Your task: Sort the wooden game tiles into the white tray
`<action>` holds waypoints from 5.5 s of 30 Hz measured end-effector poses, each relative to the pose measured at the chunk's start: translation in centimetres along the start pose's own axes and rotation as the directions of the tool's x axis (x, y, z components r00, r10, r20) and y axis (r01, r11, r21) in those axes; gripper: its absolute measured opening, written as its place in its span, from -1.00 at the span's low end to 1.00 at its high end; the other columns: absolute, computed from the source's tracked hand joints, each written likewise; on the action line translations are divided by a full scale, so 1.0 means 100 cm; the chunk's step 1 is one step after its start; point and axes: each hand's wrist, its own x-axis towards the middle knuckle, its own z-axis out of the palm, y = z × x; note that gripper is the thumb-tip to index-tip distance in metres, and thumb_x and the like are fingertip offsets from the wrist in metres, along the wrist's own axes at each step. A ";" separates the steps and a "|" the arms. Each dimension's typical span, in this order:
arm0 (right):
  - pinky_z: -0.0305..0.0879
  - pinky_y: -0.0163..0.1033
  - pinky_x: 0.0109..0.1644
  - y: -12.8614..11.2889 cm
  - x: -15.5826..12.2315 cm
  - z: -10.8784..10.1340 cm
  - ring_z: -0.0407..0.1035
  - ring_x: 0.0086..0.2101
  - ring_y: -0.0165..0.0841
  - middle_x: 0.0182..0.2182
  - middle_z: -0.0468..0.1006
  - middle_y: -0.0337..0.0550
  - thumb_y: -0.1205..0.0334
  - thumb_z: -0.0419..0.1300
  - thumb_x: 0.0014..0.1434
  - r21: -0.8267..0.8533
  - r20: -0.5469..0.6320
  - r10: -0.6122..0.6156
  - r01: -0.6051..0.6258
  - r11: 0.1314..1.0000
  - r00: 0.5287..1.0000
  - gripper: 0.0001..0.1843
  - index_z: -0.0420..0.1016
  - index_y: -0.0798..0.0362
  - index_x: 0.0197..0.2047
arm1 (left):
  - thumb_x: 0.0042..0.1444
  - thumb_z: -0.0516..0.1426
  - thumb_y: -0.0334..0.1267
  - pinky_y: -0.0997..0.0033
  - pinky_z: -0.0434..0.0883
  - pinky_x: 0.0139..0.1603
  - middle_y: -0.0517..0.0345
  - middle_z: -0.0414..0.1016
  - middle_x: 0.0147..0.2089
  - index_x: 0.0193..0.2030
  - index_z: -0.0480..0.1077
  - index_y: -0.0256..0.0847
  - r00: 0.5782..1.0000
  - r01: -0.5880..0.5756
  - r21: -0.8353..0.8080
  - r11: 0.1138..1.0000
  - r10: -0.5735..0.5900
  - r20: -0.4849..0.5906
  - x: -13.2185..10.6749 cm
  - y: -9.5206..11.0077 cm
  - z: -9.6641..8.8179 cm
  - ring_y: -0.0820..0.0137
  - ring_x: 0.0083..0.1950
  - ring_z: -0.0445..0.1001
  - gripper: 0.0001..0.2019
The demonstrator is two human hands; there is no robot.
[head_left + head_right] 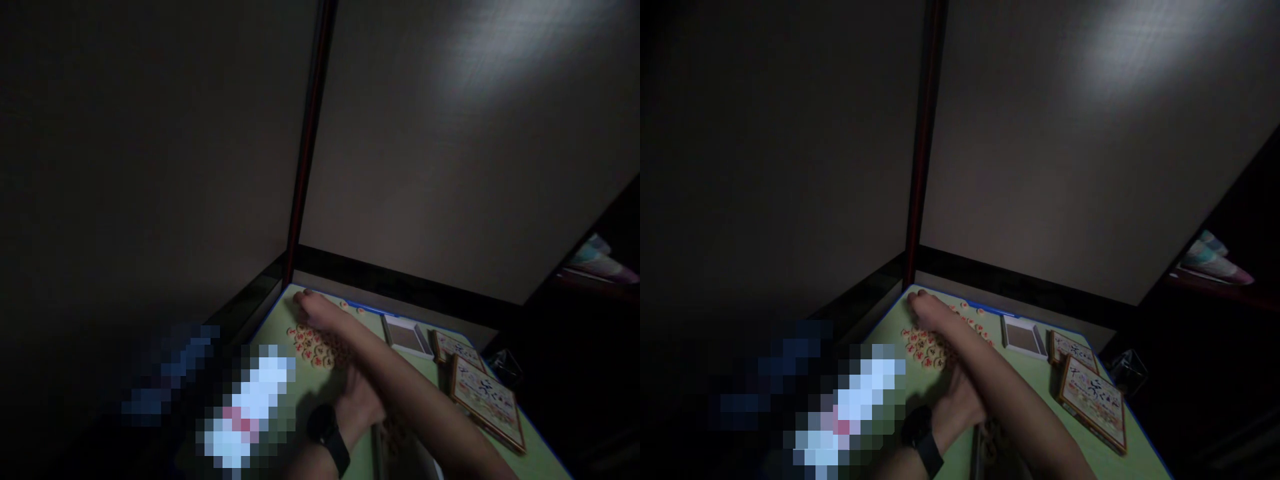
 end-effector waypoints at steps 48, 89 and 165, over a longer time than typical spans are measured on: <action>0.51 -0.21 -0.22 0.018 -0.222 0.051 0.52 -0.34 -0.30 -0.30 0.64 -0.11 0.22 0.20 0.19 0.741 -0.561 0.601 0.020 0.672 0.569 -0.77 0.55 0.03 -0.08 | -0.11 0.38 -0.05 0.67 0.13 -0.52 0.34 0.29 -0.45 -0.29 0.34 -0.22 0.952 0.180 -0.983 0.046 -0.261 0.162 0.016 0.012 -0.031 0.65 -0.51 0.21 -0.60; 0.44 -0.12 -0.10 0.025 -0.234 0.033 0.47 -0.19 -0.23 -0.15 0.58 -0.03 0.19 0.22 0.22 0.376 -0.754 0.271 0.055 0.925 0.598 -0.70 0.45 -0.03 0.03 | -0.10 0.40 -0.22 0.42 0.38 -0.16 0.10 0.46 -0.30 -0.27 0.52 -0.30 0.973 0.210 -0.974 -0.080 -0.076 0.216 0.014 0.004 -0.034 0.42 -0.25 0.44 -0.71; 0.13 -0.28 -0.23 -0.045 -0.273 0.036 0.37 -0.27 -0.27 -0.28 0.50 -0.09 0.28 0.28 0.07 0.338 0.093 0.617 -0.607 0.719 0.782 -0.81 0.40 0.06 -0.22 | -0.32 0.46 -0.09 0.47 0.43 -0.38 0.15 0.52 -0.42 -0.36 0.46 -0.33 0.958 0.164 -0.982 0.093 -0.253 0.136 0.022 0.007 -0.025 0.49 -0.47 0.47 -0.55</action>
